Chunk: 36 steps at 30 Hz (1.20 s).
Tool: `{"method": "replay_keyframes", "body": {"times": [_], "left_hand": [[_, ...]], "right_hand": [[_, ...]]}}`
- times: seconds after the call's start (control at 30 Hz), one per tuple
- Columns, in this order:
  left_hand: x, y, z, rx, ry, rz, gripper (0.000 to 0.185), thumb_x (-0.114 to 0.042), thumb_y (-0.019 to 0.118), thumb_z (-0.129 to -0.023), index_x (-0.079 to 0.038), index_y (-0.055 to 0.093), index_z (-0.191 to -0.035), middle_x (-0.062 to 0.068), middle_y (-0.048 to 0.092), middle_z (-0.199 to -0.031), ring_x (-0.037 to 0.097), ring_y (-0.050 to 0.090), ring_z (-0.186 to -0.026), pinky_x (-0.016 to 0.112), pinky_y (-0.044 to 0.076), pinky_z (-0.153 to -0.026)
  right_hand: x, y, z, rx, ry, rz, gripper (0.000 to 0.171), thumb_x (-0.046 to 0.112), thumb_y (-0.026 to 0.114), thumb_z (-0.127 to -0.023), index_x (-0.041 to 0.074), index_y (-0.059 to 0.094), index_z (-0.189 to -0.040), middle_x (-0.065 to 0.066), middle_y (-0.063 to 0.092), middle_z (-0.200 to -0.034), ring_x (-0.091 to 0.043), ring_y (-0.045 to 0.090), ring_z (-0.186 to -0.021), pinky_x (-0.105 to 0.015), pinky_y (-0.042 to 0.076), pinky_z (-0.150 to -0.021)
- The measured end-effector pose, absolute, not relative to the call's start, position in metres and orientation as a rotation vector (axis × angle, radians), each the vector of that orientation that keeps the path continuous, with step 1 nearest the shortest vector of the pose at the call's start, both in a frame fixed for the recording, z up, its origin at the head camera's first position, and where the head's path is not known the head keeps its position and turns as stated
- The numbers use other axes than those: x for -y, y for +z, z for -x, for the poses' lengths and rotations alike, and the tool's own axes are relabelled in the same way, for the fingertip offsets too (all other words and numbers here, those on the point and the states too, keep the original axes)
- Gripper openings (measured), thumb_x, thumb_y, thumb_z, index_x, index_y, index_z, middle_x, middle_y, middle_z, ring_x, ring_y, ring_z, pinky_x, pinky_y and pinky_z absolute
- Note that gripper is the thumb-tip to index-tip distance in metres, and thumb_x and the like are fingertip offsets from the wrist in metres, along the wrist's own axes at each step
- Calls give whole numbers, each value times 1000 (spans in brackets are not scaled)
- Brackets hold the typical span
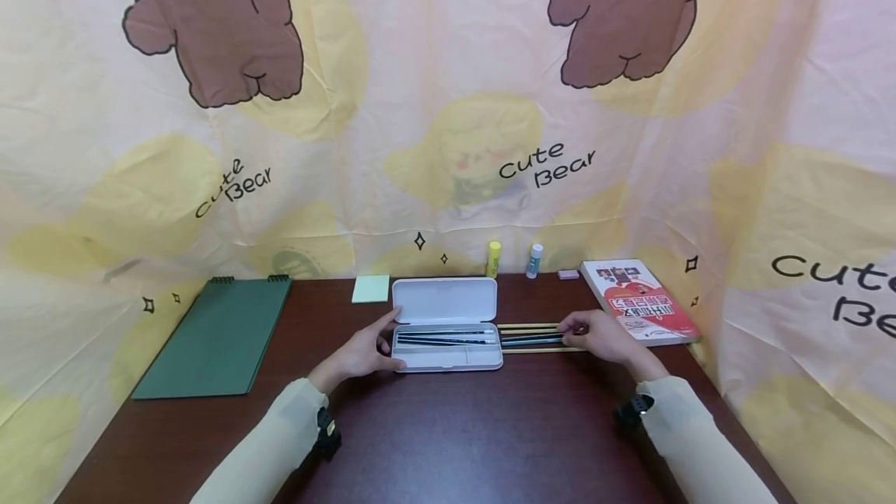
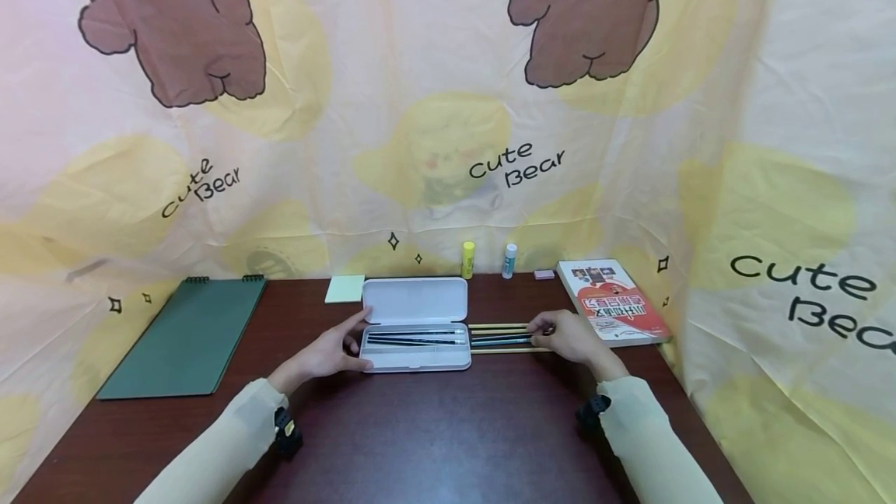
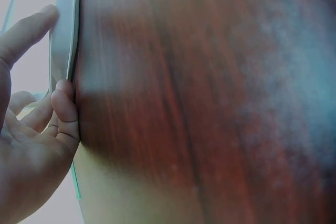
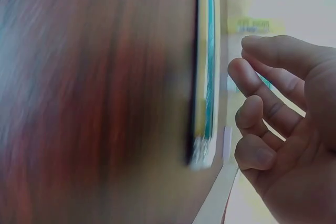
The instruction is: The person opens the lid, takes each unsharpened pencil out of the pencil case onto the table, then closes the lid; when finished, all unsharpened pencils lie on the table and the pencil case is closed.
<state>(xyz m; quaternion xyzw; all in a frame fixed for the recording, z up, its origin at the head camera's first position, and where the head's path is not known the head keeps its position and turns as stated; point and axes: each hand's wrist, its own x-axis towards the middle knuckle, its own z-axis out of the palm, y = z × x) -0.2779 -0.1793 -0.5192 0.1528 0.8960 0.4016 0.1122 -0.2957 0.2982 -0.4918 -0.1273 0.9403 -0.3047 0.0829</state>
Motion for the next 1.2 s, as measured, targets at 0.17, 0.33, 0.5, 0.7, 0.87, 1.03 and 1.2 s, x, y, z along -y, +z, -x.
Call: {"method": "replay_keyframes", "body": {"times": [0.17,0.33,0.5,0.7,0.87,1.03,1.2], "left_hand": [[179,-519,278,-2628,1181,-440,109,-29,90,-74,-29,23,-160,8,56,-138,15,53,-85,26,47,-66],[178,-517,278,-2615,1208,-457,109,-26,90,-74,-26,23,-160,10,55,-140,16,54,-83,27,47,-64],[178,-518,278,-2617,1197,-451,109,-27,90,-74,-27,23,-160,9,56,-139,16,54,-83,27,47,-64],[178,-518,278,-2626,1168,-436,109,-29,89,-74,-29,22,-160,7,56,-137,16,53,-85,26,47,-66],[179,-517,277,-2620,1177,-432,108,-28,89,-75,-28,22,-160,7,55,-139,16,53,-84,26,47,-65],[178,-517,277,-2618,1180,-429,108,-27,89,-75,-29,22,-160,7,55,-140,16,54,-85,27,48,-66],[179,-518,278,-2613,1191,-411,107,-27,89,-75,-31,23,-159,6,55,-140,16,53,-86,28,48,-67]], "right_hand": [[-274,-485,299,-2804,-886,432,20,22,72,-92,15,73,-111,4,70,-98,-17,58,-88,-32,48,-79],[-249,-482,301,-2802,-896,471,20,22,71,-92,17,74,-111,5,70,-99,-17,58,-90,-33,47,-81],[-226,-481,302,-2800,-907,525,18,21,72,-92,19,74,-109,6,71,-98,-16,58,-89,-34,48,-82],[-204,-485,302,-2783,-894,630,16,17,72,-92,17,75,-107,6,73,-98,-13,60,-88,-35,52,-82],[-187,-487,303,-2774,-870,740,17,15,71,-92,13,75,-108,2,75,-101,-15,64,-93,-40,53,-87],[-175,-488,304,-2759,-800,755,19,15,70,-93,14,75,-110,3,75,-104,-14,65,-96,-42,54,-91],[-166,-491,305,-2746,-711,744,21,15,70,-92,17,75,-112,4,75,-105,-14,66,-99,-41,53,-94]]}}
